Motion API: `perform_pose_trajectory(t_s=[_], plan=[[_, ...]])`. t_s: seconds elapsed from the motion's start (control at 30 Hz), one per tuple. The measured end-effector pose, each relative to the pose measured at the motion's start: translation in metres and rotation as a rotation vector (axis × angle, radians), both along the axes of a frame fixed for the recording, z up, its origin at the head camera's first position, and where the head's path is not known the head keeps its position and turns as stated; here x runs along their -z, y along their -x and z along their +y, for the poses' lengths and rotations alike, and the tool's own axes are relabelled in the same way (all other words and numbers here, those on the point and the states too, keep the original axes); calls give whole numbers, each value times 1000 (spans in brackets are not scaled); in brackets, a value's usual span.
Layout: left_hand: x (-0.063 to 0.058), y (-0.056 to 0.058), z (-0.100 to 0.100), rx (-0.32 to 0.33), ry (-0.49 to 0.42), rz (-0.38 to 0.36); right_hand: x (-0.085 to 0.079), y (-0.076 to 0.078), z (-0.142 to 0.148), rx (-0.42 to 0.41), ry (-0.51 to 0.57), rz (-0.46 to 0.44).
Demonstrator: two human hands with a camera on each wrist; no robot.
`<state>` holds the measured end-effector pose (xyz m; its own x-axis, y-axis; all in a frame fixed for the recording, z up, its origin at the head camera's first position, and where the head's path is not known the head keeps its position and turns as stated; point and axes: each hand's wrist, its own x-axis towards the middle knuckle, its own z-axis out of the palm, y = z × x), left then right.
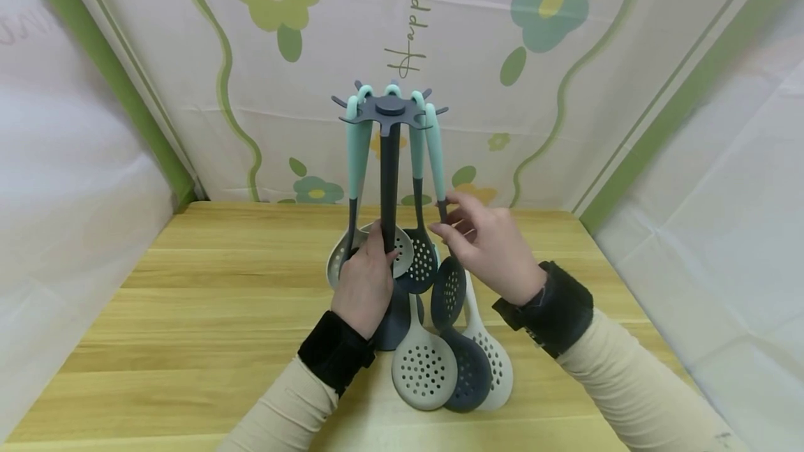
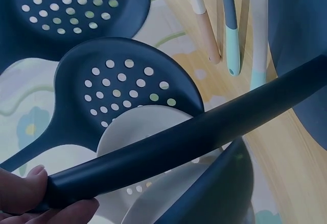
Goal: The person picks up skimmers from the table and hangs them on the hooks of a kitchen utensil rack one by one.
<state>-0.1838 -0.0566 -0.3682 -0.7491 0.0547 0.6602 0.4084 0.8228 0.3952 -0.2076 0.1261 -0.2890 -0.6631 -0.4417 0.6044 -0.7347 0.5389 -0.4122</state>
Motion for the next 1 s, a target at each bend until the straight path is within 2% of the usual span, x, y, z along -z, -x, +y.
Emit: perform_pose_trajectory(t_s=[0.3,0.63,1.0], plan=[[-4,-1,1,3,-19,-53,10,2,-6,28,9,39],[-3,-1,0,-5,-11,-35,15,3,-12,47,18,88],[-3,0,1,-7,-24,-35,20,5,-16,60,49,62]])
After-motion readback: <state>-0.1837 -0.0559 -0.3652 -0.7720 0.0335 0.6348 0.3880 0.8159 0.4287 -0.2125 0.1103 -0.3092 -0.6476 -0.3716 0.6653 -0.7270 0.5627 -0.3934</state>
